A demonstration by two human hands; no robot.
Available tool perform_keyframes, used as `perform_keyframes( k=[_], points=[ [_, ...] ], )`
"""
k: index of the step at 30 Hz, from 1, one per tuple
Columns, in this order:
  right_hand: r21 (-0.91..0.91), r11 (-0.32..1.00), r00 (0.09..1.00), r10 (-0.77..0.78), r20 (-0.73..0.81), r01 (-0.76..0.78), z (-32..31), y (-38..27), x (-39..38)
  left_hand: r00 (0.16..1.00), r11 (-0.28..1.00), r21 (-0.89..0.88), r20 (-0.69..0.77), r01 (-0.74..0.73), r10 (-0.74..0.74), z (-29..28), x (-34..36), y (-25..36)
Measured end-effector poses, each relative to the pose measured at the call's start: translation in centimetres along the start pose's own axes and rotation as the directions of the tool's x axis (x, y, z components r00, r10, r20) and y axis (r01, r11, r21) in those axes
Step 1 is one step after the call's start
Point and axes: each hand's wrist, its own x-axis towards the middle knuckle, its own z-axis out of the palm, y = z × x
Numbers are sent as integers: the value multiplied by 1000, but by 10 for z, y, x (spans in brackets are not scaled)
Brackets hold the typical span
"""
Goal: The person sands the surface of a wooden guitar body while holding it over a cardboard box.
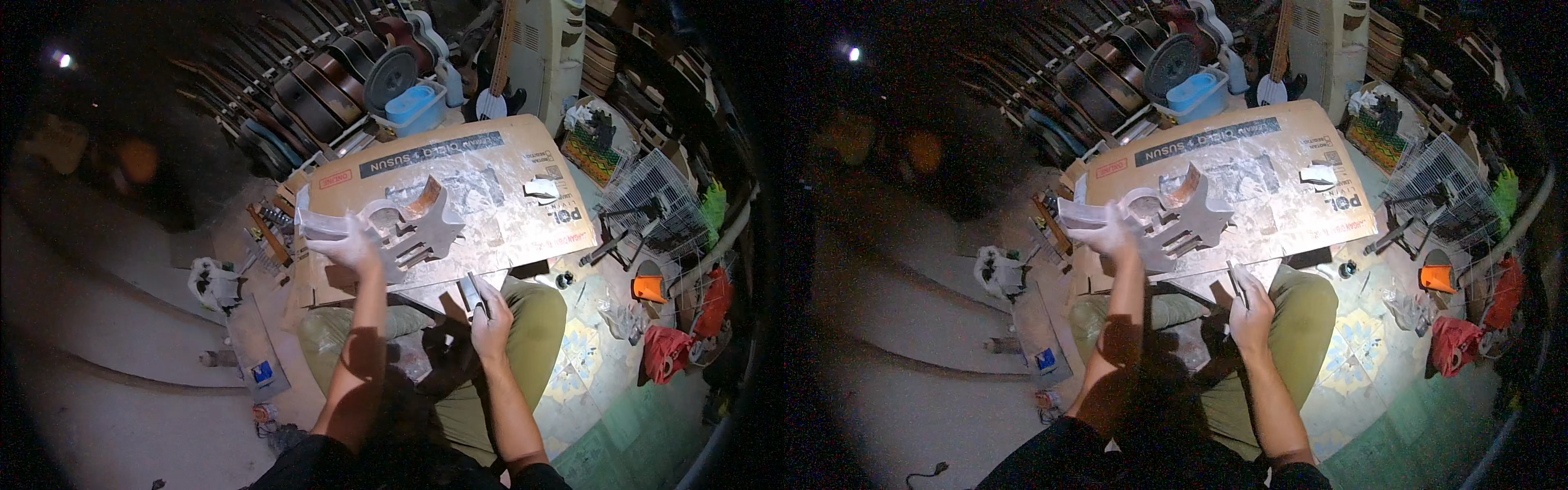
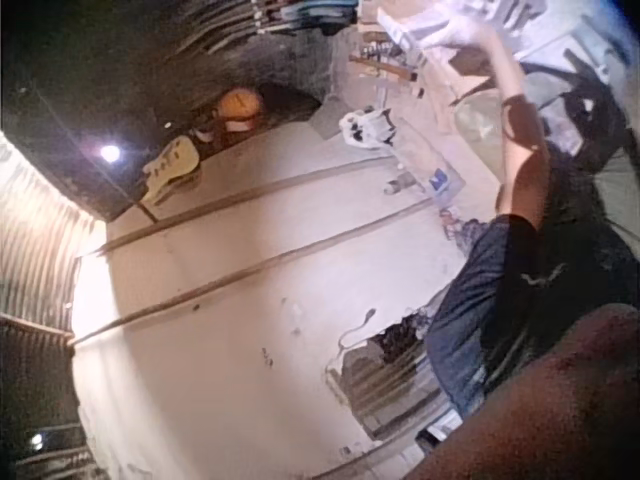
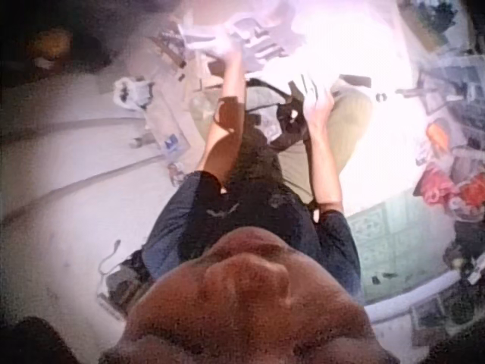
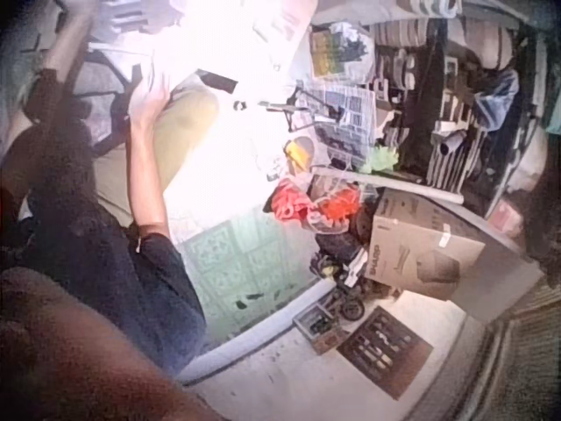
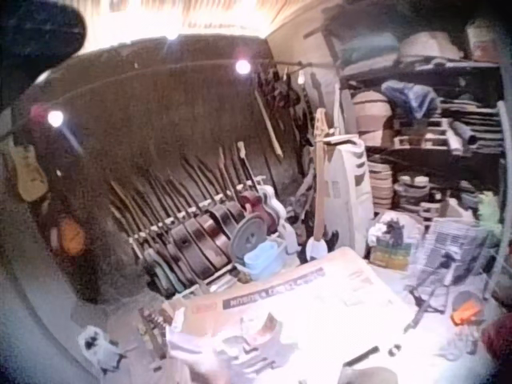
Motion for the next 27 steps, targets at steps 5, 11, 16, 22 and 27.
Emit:
perform_keyframes(
  k=[5,11,16,22,27],
  points=[
    [54,996,996,72,-50,-69,-4,12,6,913,917,59,93,394,-398,7,-24,-3],
    [217,957,979,201,-25,-191,-5,15,4,979,984,124,177,-127,104,-21,29,2],
    [188,962,979,205,-16,-199,-6,24,2,975,986,-1,151,-165,163,-17,47,2],
    [253,941,974,225,21,-223,0,18,2,808,834,59,219,549,-547,3,4,-20],
    [291,911,954,297,30,-293,0,37,0,907,955,141,302,261,-293,-10,9,-9]
  ],
)
